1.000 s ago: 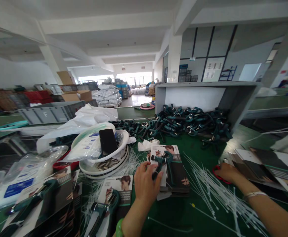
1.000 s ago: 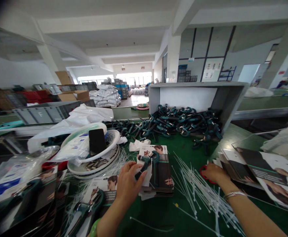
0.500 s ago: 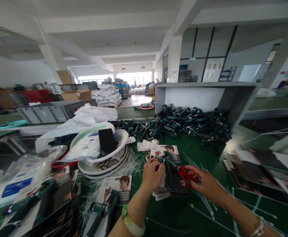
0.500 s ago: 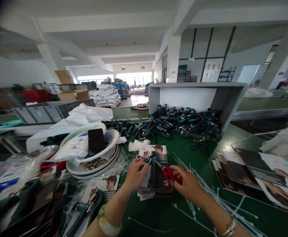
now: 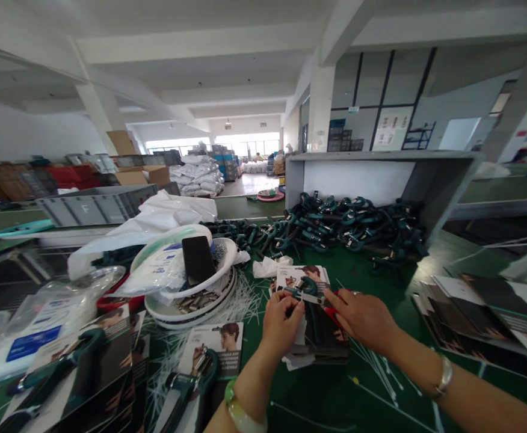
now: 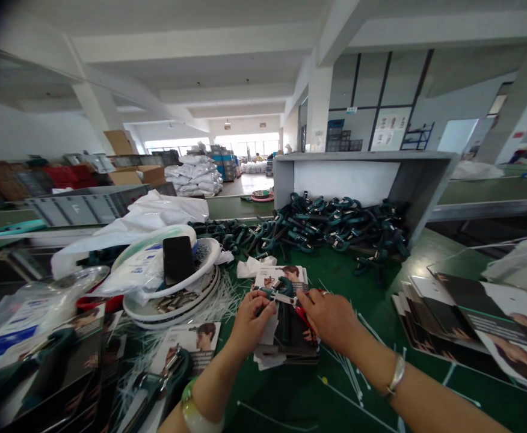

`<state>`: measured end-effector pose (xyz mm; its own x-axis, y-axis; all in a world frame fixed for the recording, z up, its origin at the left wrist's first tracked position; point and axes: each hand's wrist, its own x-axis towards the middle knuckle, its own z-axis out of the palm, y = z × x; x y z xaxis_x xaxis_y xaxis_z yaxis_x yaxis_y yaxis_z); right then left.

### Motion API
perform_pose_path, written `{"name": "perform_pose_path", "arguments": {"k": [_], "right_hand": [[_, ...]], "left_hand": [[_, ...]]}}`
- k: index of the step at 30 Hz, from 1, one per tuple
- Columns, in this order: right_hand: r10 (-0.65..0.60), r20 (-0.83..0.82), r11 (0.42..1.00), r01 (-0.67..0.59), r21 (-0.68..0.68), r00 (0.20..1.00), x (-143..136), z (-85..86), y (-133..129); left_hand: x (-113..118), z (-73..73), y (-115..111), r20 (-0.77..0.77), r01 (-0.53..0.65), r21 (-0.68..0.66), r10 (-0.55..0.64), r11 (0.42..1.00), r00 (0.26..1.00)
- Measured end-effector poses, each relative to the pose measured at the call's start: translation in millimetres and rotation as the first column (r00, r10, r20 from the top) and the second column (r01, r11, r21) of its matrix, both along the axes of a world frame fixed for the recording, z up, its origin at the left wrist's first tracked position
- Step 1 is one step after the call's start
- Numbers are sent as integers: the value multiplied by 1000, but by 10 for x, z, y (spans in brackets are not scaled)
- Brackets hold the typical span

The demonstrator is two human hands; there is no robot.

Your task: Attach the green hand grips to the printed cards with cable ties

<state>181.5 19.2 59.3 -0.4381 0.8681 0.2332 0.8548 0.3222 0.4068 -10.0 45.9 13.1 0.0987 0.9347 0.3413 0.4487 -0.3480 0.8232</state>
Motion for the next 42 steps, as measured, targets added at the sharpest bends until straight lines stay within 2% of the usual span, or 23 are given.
{"name": "perform_pose_path", "arguments": {"k": [5,13,20,24,27,30,32,34,36,39,42], "right_hand": [[40,41,999,-41,21,998,-39,-57,102],[276,56,952,-282,123,959,33,-60,272],[316,62,933,-322,158,947,92,-82,283],[307,62,950,-310,45,950,87,-95,319],[265,-15,961,-265,-83,964,111,-63,326],[140,-193,960,-181,-215,971,166,89,289],[52,-290,920,-159,-359,956,192,253,246],[7,-329,837,-185,-515,944,177,425,206],[4,-321,775,-206,-598,947,114,558,190],[40,-254,776,-190,-601,966,-36,644,229],[63,-192,782,-168,-601,979,-174,640,321]], "left_hand": [[4,18,-16,-42,10,27,-9,1000,999],[-4,40,-20,66,-1,-4,1,1000,998],[12,32,-20,86,-11,-1,11,1000,996],[23,10,-8,83,-17,3,17,1000,996],[11,4,2,122,-72,4,71,997,990],[-60,12,5,205,-223,-46,227,974,952],[-134,10,-8,206,-273,-128,295,953,933],[-204,-5,-39,117,-231,-192,256,954,960],[-253,-26,-82,14,-177,-217,184,960,983],[-287,-39,-147,-74,-182,-203,170,962,983],[-308,-13,-183,-136,-177,-151,157,972,978]]}}
